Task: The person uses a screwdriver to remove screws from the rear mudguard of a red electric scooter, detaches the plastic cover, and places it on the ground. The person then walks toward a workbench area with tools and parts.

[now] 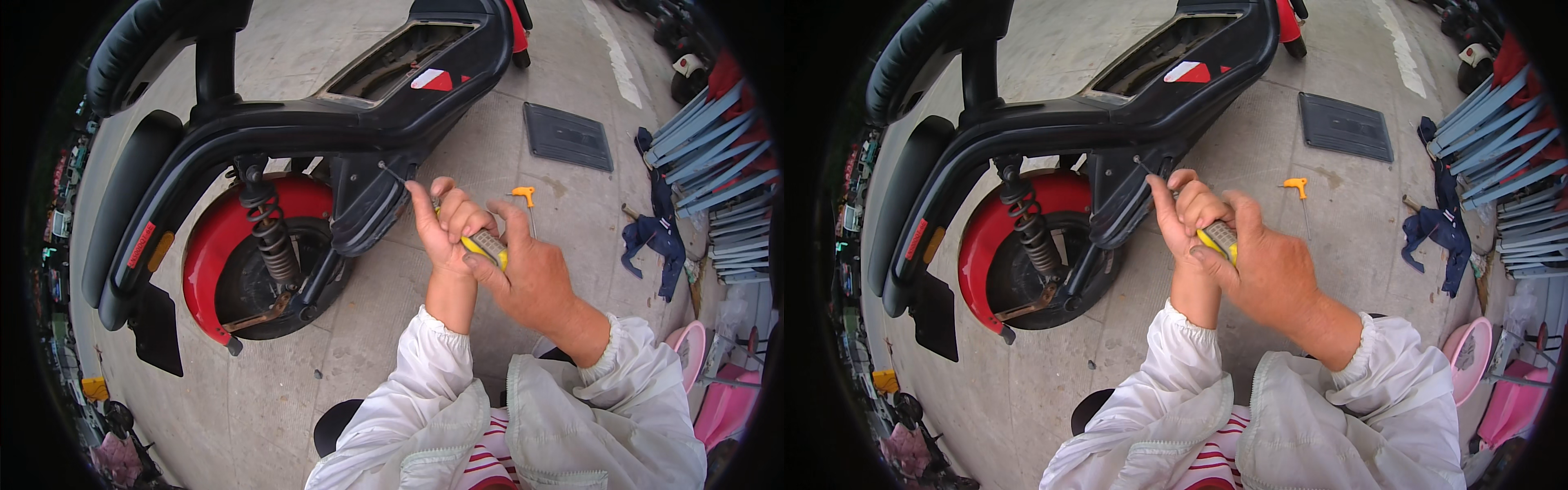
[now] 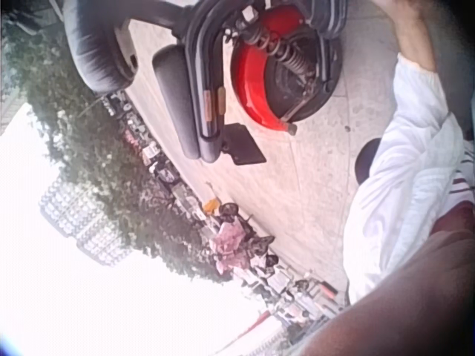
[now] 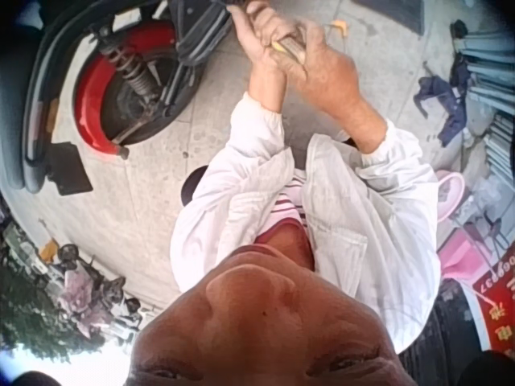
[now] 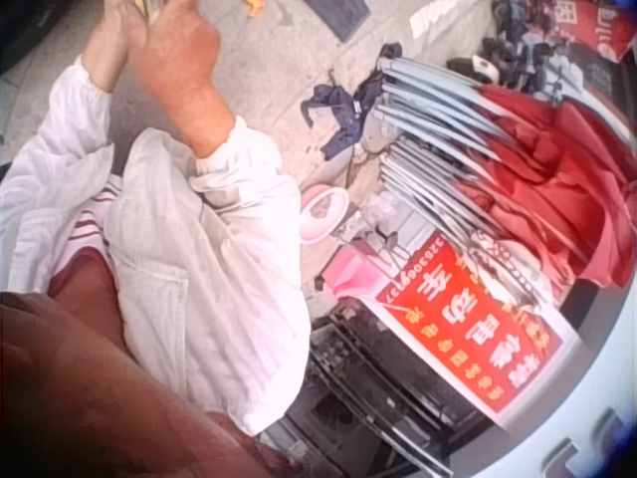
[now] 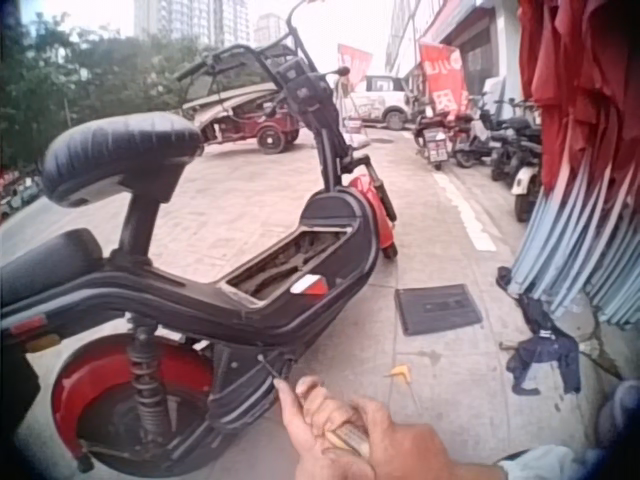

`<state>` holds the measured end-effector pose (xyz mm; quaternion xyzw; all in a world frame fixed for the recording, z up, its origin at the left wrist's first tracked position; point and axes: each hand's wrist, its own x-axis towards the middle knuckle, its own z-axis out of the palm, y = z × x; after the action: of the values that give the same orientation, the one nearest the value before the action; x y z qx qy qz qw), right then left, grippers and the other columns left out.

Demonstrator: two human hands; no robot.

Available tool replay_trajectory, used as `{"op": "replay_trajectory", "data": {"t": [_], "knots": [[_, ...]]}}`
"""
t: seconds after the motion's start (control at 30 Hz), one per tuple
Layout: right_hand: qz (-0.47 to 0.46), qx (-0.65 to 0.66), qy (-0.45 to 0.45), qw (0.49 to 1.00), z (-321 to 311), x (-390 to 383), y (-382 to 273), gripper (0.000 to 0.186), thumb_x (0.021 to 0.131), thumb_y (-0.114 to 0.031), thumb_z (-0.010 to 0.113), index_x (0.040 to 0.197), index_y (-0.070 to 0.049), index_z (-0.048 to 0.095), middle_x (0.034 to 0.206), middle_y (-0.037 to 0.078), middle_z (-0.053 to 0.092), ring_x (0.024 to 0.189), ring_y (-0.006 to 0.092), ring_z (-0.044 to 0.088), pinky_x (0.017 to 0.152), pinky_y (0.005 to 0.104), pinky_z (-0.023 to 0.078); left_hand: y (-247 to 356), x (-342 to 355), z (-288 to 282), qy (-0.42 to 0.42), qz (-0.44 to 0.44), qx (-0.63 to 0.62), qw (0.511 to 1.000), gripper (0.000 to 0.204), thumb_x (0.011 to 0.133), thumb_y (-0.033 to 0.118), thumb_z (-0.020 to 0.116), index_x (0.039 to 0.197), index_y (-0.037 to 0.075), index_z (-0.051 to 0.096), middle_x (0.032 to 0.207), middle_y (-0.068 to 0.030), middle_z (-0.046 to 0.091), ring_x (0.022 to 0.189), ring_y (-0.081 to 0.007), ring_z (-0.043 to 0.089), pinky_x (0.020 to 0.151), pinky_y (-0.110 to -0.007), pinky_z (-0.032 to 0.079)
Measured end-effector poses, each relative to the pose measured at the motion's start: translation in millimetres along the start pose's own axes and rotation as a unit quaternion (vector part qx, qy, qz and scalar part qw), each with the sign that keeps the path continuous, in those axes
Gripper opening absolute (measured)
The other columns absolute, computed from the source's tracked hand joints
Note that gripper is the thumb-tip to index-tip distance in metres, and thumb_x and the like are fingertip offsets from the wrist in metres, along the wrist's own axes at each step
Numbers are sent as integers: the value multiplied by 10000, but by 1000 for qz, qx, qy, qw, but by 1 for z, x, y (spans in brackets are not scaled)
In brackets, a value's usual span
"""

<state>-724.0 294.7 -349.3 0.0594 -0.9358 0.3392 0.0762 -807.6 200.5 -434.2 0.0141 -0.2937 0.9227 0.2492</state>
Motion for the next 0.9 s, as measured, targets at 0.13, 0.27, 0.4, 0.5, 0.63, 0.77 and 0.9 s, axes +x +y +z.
{"op": "replay_trajectory", "data": {"t": [0.13, 0.27, 0.4, 0.5, 0.63, 0.77, 0.9], "knots": [[27, 2, -34, 999, 0, -4, -7, 613, 899, -359, 685, 1332, -35, 397, 902, 179, 688, 739, 375, 697, 603, 437, 534, -4, 1, 0, -92, 0, -56, 994, 465, 951, 605, 546, 835, 154, 533, 508, 68, 295, 418, -53, 268, 490, -241, 346], [27, -3, 8, 1000, -2, 1, 1, 603, 883, -309, 704, 1325, -34, 400, 947, 198, 681, 804, 380, 695, 652, 442, 539, -10, 5, 19, 233, 91, 114, 961, 472, 945, 580, 581, 881, 117, 518, 572, 42, 380, 475, -74, 349, 517, -241, 377], [14, 5, -8, 1000, -2, 0, 0, 584, 878, -281, 708, 1312, -34, 406, 999, 205, 673, 860, 382, 688, 688, 444, 539, -13, 5, 39, 370, 99, 167, 908, 403, 969, 493, 599, 895, 105, 518, 588, 25, 394, 492, -100, 387, 511, -239, 379], [-20, 9, -1, 1000, 0, 0, -6, 568, 889, -293, 693, 1304, -33, 405, 1002, 204, 670, 855, 384, 684, 683, 444, 536, 10, 1, 17, 204, 26, 117, 972, 418, 962, 513, 596, 840, 121, 518, 539, 48, 362, 449, -85, 343, 467, -246, 348], [41, 16, -58, 997, -6, -2, -9, 558, 902, -307, 675, 1300, -29, 400, 974, 206, 667, 823, 390, 679, 661, 445, 531, 0, 1, -4, -26, -1, -6, 1000, 433, 958, 543, 583, 820, 136, 530, 516, 57, 345, 423, -61, 299, 438, -233, 318], [45, 12, -38, 998, -5, -1, -7, 547, 905, -283, 672, 1298, -20, 397, 982, 213, 663, 850, 399, 672, 691, 454, 528, -2, 2, 1, 74, 35, 22, 996, 412, 950, 508, 612, 845, 119, 527, 528, 56, 347, 440, -73, 318, 461, -234, 341], [27, -6, -13, 1000, -3, 0, 3, 545, 899, -257, 681, 1293, -12, 395, 1020, 225, 653, 921, 405, 659, 755, 467, 518, -19, 8, 33, 353, 112, 185, 911, 358, 947, 432, 643, 889, 101, 520, 565, 38, 384, 480, -75, 372, 496, -225, 364]]}}
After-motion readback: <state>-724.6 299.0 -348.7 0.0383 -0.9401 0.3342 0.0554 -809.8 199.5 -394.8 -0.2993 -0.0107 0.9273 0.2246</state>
